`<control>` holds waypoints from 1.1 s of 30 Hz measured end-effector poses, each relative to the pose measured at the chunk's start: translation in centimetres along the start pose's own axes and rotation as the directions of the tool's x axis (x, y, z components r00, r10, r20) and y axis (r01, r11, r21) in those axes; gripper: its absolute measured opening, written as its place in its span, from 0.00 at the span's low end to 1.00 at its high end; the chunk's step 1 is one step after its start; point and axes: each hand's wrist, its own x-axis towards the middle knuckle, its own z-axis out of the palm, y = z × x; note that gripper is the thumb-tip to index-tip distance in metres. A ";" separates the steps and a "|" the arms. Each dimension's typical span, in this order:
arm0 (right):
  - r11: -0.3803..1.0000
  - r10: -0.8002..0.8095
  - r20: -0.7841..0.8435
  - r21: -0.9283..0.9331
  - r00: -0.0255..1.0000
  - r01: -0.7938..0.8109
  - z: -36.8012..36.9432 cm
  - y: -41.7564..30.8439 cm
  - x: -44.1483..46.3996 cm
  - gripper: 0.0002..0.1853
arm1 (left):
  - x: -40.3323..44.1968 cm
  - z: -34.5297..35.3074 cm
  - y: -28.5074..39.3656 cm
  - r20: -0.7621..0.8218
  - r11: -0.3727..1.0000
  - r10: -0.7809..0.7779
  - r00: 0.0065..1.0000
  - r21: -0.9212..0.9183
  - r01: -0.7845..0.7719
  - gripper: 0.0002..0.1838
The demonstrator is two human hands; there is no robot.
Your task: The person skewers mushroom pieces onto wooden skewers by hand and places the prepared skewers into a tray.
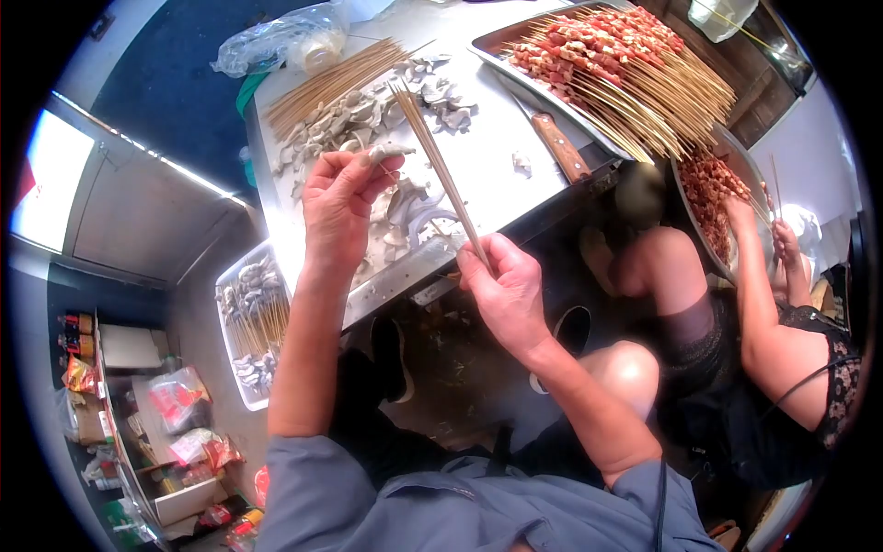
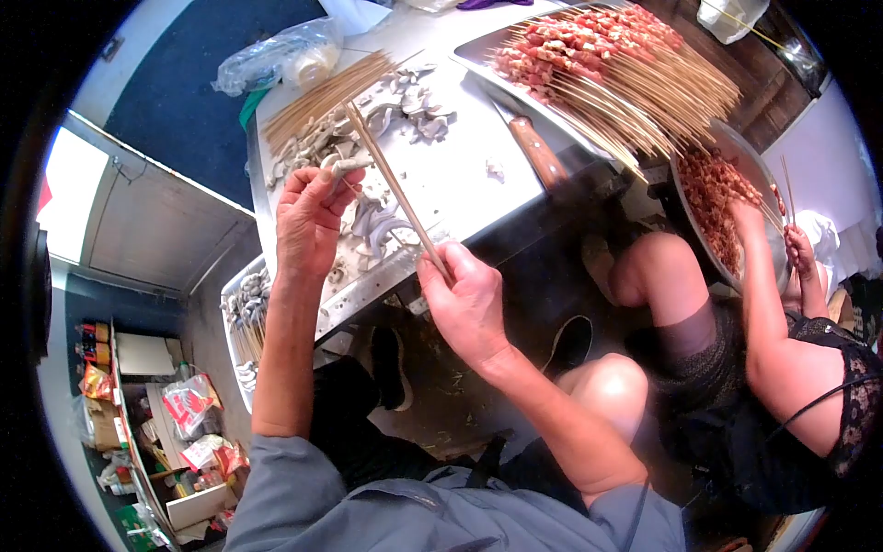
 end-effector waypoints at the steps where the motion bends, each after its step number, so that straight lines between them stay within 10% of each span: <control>1: 1.000 -0.002 0.002 -0.005 1.000 0.002 0.0 0.0 0.0 0.07 | 0.0 -0.1 0.0 0.007 1.000 -0.005 1.000 -0.016 0.005 0.04; 11: 1.000 -0.007 0.011 0.011 1.000 0.007 0.0 -0.2 -0.1 0.07 | -0.3 0.1 -0.4 -0.070 0.978 -0.099 0.993 -0.189 0.085 0.02; 33: 0.994 0.017 -0.009 0.107 1.000 -0.015 -0.3 -0.3 0.1 0.04 | -2.6 3.2 -2.3 0.007 0.991 -0.081 0.997 0.109 0.079 0.05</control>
